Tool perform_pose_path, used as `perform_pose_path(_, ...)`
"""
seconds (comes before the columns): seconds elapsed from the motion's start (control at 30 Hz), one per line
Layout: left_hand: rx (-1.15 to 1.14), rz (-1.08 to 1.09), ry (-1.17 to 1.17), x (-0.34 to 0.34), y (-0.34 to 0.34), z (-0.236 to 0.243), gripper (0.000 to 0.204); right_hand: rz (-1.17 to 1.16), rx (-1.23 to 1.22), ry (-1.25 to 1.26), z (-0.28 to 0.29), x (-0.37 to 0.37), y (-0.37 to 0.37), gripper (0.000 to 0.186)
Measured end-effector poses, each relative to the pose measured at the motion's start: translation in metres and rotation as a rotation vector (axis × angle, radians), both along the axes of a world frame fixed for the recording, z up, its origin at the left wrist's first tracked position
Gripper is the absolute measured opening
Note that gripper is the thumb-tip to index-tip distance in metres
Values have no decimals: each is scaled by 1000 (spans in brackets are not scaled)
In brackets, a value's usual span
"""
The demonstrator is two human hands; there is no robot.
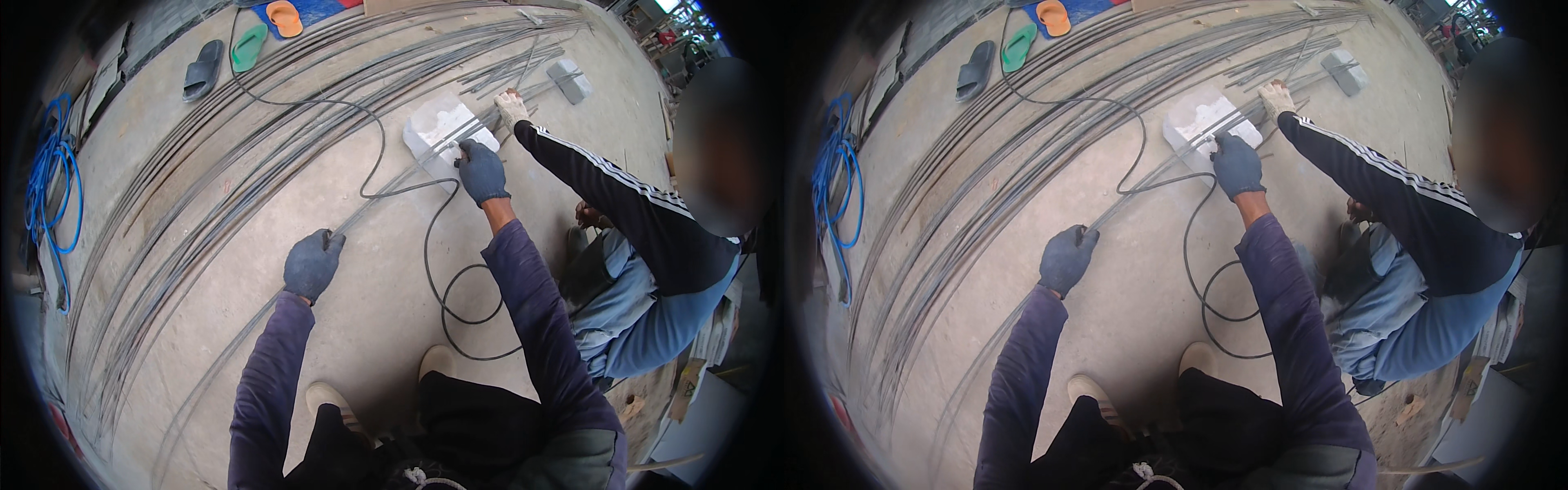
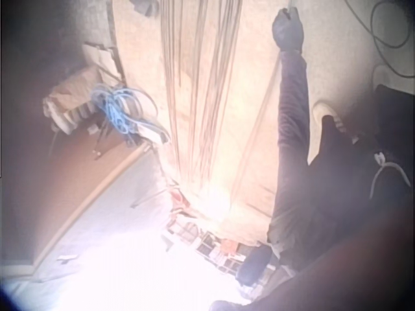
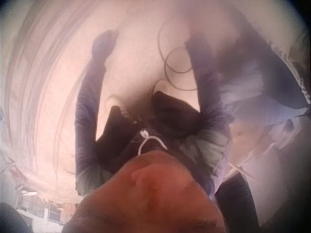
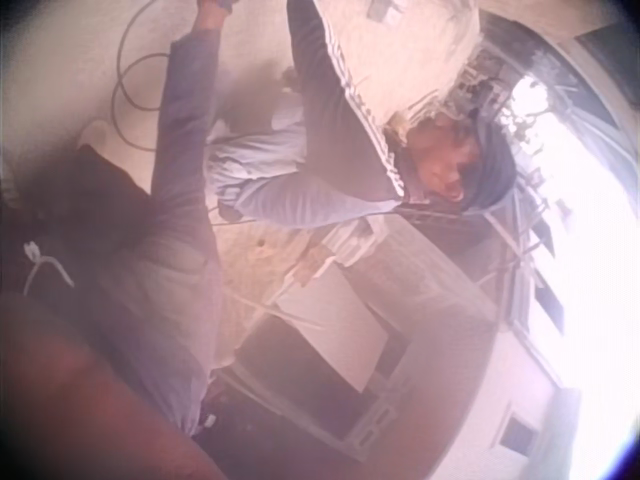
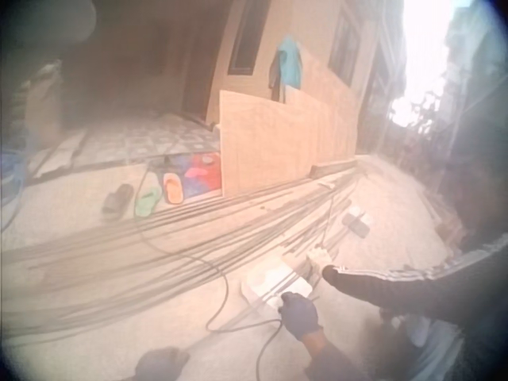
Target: The person kneels on the floor and holds metal rods in place while a coworker uses an angle grinder to cut them. The person repeatedly picks up new rods, positions them against a white block, and hands them to the coworker for cutting.
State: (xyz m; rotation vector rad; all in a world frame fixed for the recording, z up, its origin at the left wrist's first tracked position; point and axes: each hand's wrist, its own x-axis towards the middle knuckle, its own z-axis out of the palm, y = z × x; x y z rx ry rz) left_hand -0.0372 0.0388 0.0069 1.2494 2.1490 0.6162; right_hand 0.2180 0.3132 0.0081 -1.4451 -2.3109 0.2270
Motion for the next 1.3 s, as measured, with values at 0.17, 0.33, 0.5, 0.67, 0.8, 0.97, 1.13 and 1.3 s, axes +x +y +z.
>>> perform_pose_path(0.17, 0, -10, -14, 2, 1, 4, 42, 68, -8, -37, -5, -13, 13, 27)
perform_pose_path(0.33, 8, -5, 6, -3, -5, -4, 41, 82, -122, -204, 12, -4, -10, 26)
perform_pose_path(0.5, 14, -24, 4, 1, 1, -4, 42, -149, -287, 219, -1, 60, -47, 29)
perform_pose_path(0.67, 13, -5, -10, -1, -2, -2, 42, -1, -527, -106, -23, 91, -114, 32)
perform_pose_path(0.8, -37, -5, -3, -3, -6, 1, 41, 21, -811, 156, 5, 23, -160, 39)
perform_pose_path(0.97, 4, -38, 29, -4, -4, -10, 41, 20, -1577, 807, -29, -81, -188, 72)
perform_pose_path(1.13, 78, 5, 17, -5, -9, -15, 43, 238, -1960, 1490, -53, -161, -185, 47)
perform_pose_path(1.3, 8, -4, 17, -3, -3, -11, 46, 335, -2341, 1768, -90, -177, -161, 41)
